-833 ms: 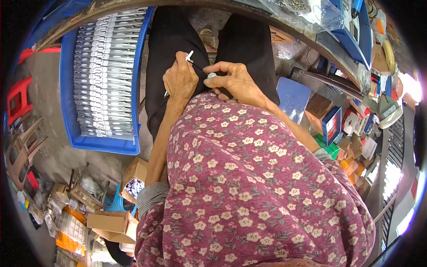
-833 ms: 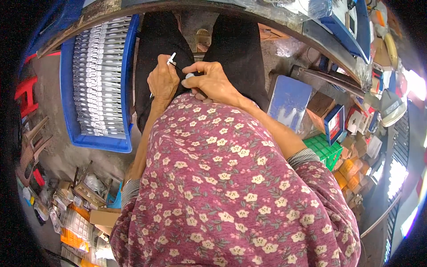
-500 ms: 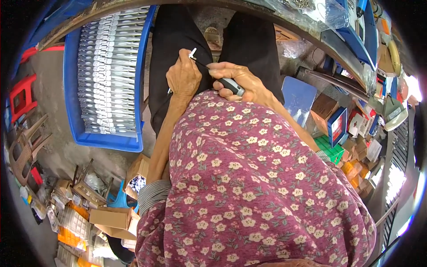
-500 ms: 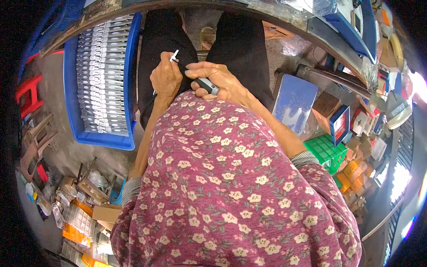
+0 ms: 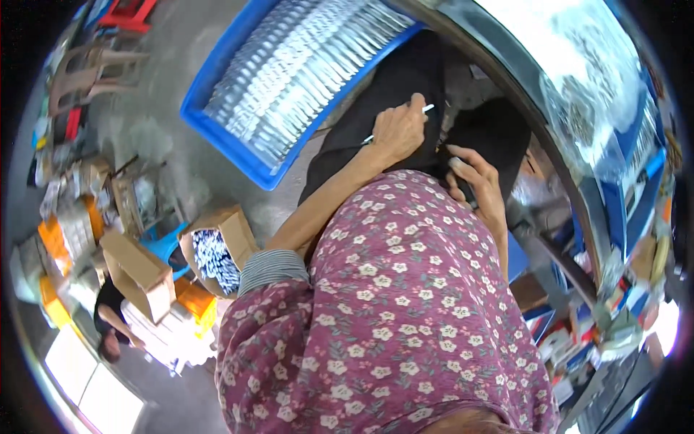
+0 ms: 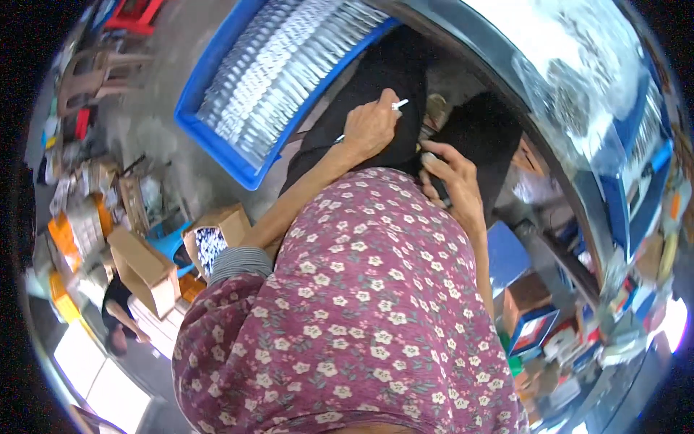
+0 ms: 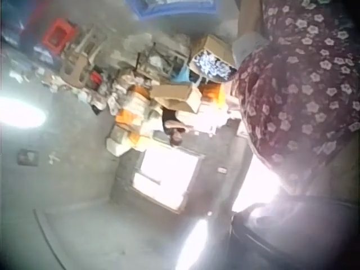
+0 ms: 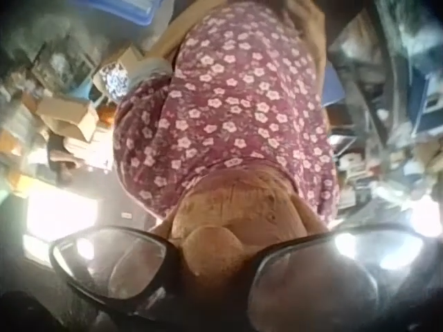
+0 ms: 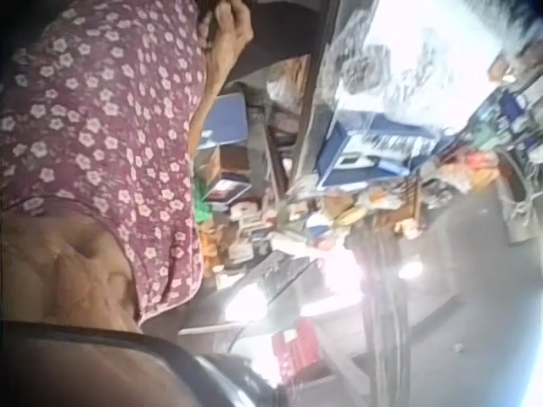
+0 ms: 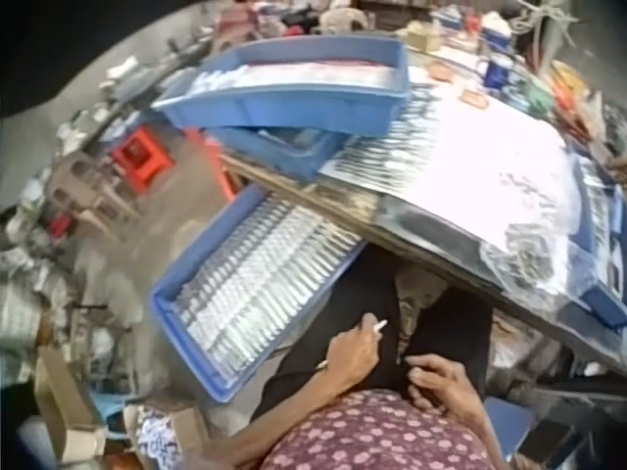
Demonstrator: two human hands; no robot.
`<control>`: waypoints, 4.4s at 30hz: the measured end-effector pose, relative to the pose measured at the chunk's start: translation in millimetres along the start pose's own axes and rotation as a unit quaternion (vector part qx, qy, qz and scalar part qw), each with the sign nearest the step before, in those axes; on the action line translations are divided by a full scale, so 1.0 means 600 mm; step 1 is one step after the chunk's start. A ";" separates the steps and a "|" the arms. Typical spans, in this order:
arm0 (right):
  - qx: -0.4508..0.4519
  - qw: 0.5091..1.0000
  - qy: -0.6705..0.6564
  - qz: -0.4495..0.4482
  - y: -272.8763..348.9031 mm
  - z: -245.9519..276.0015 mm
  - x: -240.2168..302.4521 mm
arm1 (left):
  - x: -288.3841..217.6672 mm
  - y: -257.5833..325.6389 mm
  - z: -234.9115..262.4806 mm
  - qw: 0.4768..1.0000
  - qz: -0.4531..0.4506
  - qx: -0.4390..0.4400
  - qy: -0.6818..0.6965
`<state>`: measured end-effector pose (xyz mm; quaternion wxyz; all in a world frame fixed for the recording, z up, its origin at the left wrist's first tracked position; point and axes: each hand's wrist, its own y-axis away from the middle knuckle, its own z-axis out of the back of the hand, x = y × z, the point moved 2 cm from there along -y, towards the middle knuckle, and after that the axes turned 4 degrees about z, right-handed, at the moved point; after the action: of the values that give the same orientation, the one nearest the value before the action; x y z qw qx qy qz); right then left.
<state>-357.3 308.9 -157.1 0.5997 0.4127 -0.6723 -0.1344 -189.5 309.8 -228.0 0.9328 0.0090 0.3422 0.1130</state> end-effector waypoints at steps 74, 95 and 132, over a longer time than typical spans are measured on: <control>0.002 0.994 -0.105 -0.027 -0.034 0.015 -0.051 | 0.408 0.080 0.309 0.825 0.310 -0.447 -0.153; 0.005 0.989 -0.145 -0.005 -0.023 0.019 -0.046 | 0.007 -0.399 0.659 0.954 -0.016 -0.278 -0.108; -0.024 0.987 -0.153 -0.032 -0.024 0.014 -0.039 | 0.073 -0.496 0.646 0.931 0.034 -0.143 -0.333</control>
<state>-360.9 313.8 -185.3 0.4945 0.3946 -0.7391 -0.2312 152.3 52.8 12.9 0.9802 -0.0757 -0.0083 0.1830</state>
